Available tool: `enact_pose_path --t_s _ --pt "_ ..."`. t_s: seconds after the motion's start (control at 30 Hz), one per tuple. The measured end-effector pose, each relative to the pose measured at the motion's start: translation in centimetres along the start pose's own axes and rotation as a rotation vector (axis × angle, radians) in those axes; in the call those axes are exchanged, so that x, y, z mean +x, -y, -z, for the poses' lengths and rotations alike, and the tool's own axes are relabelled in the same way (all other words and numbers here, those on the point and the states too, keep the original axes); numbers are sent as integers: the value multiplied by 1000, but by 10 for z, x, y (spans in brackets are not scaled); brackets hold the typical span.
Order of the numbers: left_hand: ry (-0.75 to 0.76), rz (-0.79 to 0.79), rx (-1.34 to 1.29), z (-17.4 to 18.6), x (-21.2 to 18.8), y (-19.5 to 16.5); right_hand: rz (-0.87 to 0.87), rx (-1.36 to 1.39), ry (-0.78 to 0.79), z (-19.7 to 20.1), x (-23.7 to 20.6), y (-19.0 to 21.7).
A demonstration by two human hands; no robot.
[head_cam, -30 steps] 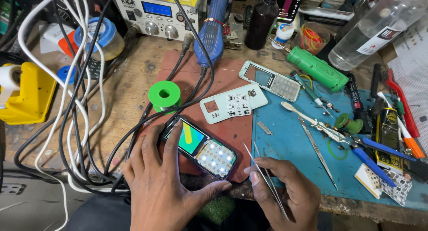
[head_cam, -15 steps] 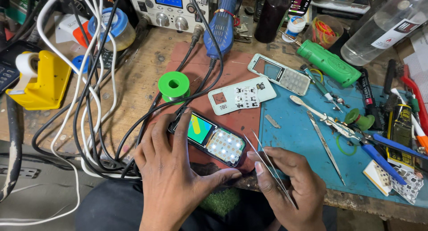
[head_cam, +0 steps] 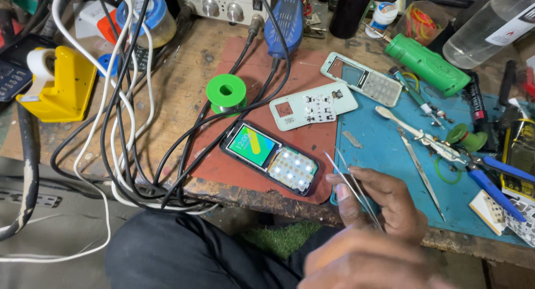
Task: The person uses tweezers to adjust a ribbon cable on the motherboard of a disassembled flip phone. They repeatedly test the connection by pressing the keypad, causing the screen to light up and display various menus.
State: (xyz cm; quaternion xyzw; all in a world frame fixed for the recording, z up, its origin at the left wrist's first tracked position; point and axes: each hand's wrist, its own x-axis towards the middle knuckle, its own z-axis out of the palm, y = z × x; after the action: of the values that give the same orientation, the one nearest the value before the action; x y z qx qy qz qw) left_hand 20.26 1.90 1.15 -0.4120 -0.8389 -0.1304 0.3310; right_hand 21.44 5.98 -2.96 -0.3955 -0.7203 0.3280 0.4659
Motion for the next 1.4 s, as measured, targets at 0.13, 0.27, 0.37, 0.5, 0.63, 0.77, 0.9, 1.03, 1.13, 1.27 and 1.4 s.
enact_pose_path --t_s 0.13,0.27,0.37,0.5,0.63,0.77,0.9,1.03,1.13,1.27,1.4 --pt "202 568 -241 33 49 -52 -38 30 28 5 -3 -1" --pt "125 546 -380 27 44 -63 -41 45 55 6 -7 -5" --pt "87 452 -473 14 25 -59 -25 52 52 5 -6 -4" --pt "79 418 -504 10 23 -58 -105 47 46 6 0 2" --pt "72 411 -506 4 41 -53 -102 -15 142 10 8 -13" --pt "75 363 -553 0 41 -47 -36 -86 79 12 -10 -35" --pt "65 311 -604 -2 31 -38 43 -51 39 14 -16 -48" --pt "63 215 -670 -8 34 -21 -79 31 83 16 -10 -47" --pt "65 131 -735 -8 46 -4 -83 -30 50 13 -9 -38" --pt "69 -51 -916 -12 65 43 -67 -46 -23 8 -13 -21" --pt "114 -153 -1064 -20 85 117 -20 -56 -48 7 -12 -2"
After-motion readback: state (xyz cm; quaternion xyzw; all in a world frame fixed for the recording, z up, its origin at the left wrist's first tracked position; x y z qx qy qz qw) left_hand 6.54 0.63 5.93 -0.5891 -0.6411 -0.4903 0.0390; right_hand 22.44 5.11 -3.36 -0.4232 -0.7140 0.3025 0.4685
